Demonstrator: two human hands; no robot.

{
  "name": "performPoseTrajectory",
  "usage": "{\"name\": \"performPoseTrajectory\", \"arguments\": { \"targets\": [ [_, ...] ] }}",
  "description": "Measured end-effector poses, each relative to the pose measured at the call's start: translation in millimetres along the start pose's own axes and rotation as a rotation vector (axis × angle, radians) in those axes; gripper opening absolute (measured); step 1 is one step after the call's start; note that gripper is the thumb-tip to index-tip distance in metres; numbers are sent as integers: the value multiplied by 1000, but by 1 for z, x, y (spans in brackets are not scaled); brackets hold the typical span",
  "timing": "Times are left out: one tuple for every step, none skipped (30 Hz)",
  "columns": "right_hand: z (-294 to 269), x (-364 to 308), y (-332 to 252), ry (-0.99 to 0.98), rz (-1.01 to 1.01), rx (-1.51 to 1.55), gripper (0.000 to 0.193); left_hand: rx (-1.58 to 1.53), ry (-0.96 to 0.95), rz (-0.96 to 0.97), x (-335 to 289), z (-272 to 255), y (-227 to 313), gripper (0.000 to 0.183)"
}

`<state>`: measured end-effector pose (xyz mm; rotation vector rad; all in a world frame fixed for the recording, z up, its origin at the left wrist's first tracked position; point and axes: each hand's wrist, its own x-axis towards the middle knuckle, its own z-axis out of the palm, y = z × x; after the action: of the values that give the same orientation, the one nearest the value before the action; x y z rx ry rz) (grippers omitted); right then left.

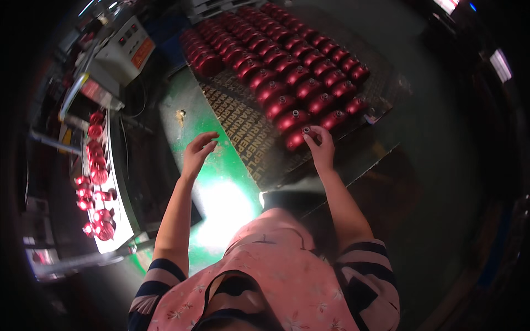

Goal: The person repeatedly picks up red plastic containers from a pallet and places them onto a conveyor belt, then returns to the pallet to continue the cycle. The containers are handled one or two at a time and arranged in rows on the belt.

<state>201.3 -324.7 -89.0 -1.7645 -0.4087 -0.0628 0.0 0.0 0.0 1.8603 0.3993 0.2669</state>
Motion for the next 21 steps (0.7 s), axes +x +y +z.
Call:
{"name": "performPoseTrajectory", "arguments": {
  "targets": [
    [6,10,4,38,-20,-33,31,-17,-4,-1,30,6,-3,33],
    [13,14,7,71,-77,-43,31,-20,-1,7,59,13,-6,34],
    [23,11,9,74,14,-40,30,-40,-45,26,84,20,-10,34],
    [36,3,9,75,68,-11,29,-47,-82,54,108,26,-14,33],
    [42,6,10,91,161,13,29,-67,-124,104,140,39,-18,33],
    [46,9,11,79,185,11,27,6,-151,195,173,52,-20,32],
    [47,10,10,82,105,5,24,77,-177,289,203,65,-22,30],
    [50,8,8,101,83,-7,23,158,-204,347,228,78,-25,29],
    [53,6,6,127,97,-24,22,234,-226,452,245,92,-30,26],
    [56,5,4,136,90,-48,20,203,-365,398,267,106,-34,25],
    [58,4,2,149,117,-69,19,128,-491,415,286,119,-37,24],
    [63,2,0,162,144,-87,17,135,-616,435,298,129,-42,24],
    [67,-2,-3,210,188,-129,17,116,-735,486,304,138,-47,24],
    [73,-4,-4,251,226,-164,16,154,-850,493,311,143,-50,25],
    [77,-7,-4,290,263,-181,15,-5,-836,460,310,146,-53,25],
    [77,-8,-3,371,253,-201,18,-112,-827,380,301,147,-56,25],
    [75,-9,-2,466,452,-61,19,-215,-818,296,292,147,-55,25],
    [76,-16,-5,471,389,-83,20,-170,-800,338,288,145,-52,26],
    [79,-21,-9,483,501,-114,21,-127,-760,399,283,138,-49,26],
    [82,-25,-14,432,397,-107,24,-84,-700,421,278,135,-43,27],
    [85,-26,-19,391,383,-83,26,-37,-740,384,274,128,-39,31]
  ]
}}
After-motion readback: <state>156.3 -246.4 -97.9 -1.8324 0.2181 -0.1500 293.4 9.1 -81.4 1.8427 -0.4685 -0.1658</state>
